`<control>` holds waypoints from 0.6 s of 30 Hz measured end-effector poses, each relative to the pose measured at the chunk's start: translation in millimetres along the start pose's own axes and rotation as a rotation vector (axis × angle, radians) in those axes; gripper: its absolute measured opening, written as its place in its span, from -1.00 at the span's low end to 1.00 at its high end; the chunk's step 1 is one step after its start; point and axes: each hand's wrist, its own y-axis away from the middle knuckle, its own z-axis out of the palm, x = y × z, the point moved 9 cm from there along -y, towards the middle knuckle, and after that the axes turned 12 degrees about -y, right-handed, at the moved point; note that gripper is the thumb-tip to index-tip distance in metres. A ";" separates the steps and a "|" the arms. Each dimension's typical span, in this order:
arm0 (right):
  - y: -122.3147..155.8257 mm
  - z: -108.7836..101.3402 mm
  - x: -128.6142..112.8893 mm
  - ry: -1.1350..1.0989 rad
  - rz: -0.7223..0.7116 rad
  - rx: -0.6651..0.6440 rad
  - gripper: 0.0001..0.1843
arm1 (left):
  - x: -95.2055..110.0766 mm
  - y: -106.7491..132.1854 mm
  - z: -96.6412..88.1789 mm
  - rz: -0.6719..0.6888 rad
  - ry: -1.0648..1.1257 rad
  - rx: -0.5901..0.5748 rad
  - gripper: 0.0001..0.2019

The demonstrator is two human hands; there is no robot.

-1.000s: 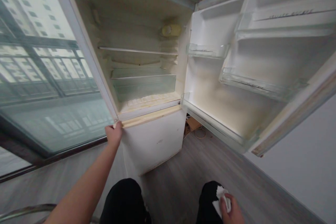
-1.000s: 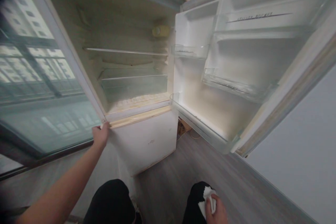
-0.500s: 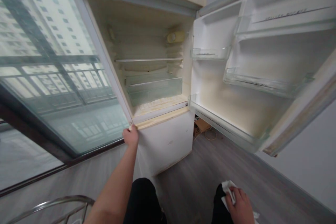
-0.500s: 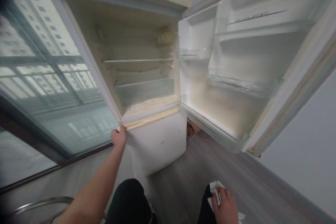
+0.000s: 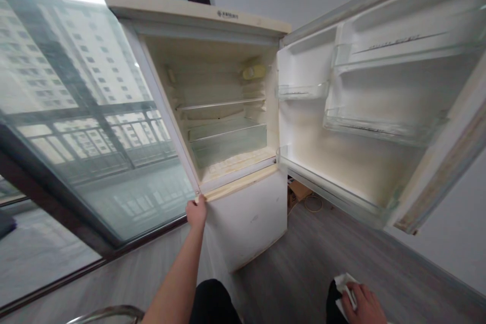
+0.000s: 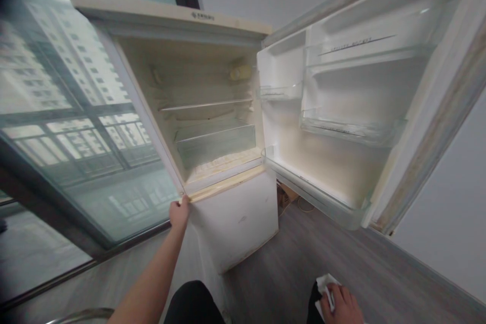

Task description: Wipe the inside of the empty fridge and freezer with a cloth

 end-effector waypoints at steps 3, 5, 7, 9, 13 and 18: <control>-0.3 1.7 -1.2 0.034 -0.055 -0.003 -0.73 | 0.8 4.2 -2.5 0.011 0.012 0.021 -0.72; -1.0 5.6 -2.4 0.054 -0.063 -0.032 -0.74 | -0.3 16.4 -7.8 0.016 0.017 0.057 -0.71; -2.2 10.9 -1.4 0.080 -0.028 -0.072 -0.73 | -4.2 40.7 -17.2 0.028 0.024 0.107 -0.68; -3.9 16.0 -0.7 0.097 0.006 -0.110 -0.71 | -12.1 77.9 -26.0 0.053 0.035 0.128 -0.65; -8.2 11.3 -2.2 0.078 -0.009 -0.099 -0.67 | -40.6 180.1 -17.7 0.204 0.065 0.011 -0.65; 1.8 -25.3 15.9 0.015 0.011 -0.041 -0.63 | -98.1 321.3 80.0 0.427 -0.078 -0.599 -0.68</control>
